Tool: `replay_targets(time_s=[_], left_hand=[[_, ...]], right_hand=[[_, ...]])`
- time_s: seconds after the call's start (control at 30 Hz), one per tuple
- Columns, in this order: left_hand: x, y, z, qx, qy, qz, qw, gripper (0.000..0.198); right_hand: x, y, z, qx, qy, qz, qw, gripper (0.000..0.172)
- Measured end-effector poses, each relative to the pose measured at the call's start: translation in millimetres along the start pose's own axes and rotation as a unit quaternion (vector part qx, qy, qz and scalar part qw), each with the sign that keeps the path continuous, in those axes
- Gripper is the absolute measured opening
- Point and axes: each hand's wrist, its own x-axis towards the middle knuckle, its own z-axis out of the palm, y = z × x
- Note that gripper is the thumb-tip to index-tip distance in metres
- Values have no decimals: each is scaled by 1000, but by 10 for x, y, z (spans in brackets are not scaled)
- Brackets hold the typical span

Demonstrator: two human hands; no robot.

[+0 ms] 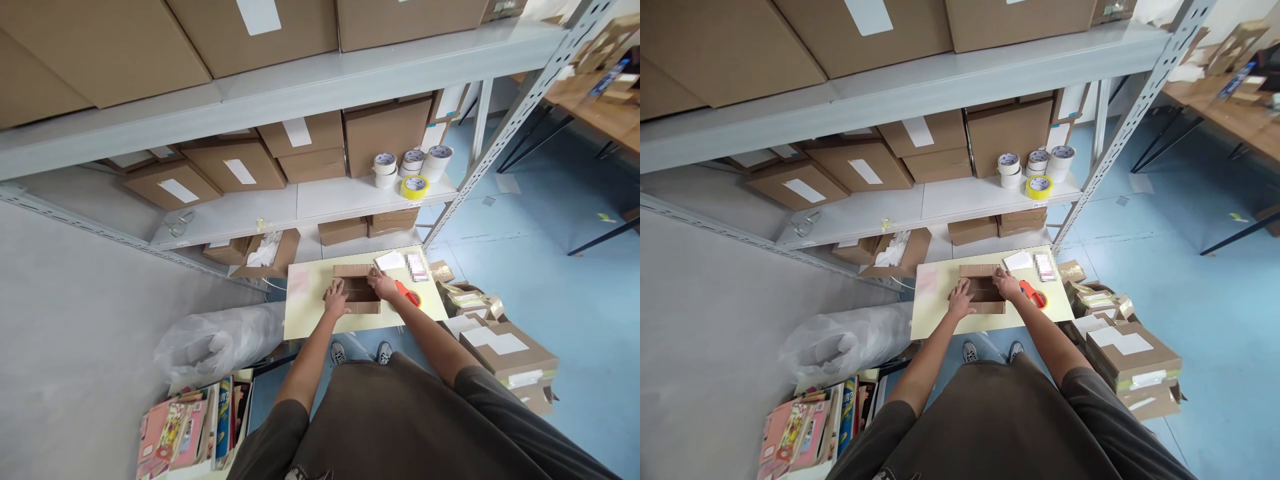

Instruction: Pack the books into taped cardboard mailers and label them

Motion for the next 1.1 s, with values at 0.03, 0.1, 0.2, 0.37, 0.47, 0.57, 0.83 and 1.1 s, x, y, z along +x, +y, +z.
replay_targets(time_s=[0.03, 0.1, 0.2, 0.37, 0.47, 0.57, 0.83, 1.1], left_hand=[[-15, -19, -6, 4, 7, -5, 1000, 71], [-41, -38, -17, 14, 17, -20, 1000, 79], [-59, -12, -20, 31, 26, -20, 999, 81], [4, 85, 7, 6, -31, 82, 996, 56], [96, 73, -20, -4, -71, 87, 994, 51], [175, 2, -81, -6, -52, 77, 996, 48], [222, -108, -145, -15, 8, 14, 1000, 76], [355, -276, -105, -29, -55, -84, 994, 112]], right_hand=[[-35, 14, -19, -2, 9, 1, 1000, 65], [-97, 42, -48, 4, 30, 2, 1000, 58], [-142, 90, -61, 23, 35, 4, 999, 40], [-103, 175, -3, -10, 3, 24, 1000, 26], [-90, 225, 67, -31, 8, 31, 999, 35], [-124, 283, 155, -29, 31, 51, 998, 43], [-88, 337, 262, 14, 31, 112, 993, 87], [169, 342, 290, 51, -36, 134, 989, 111]])
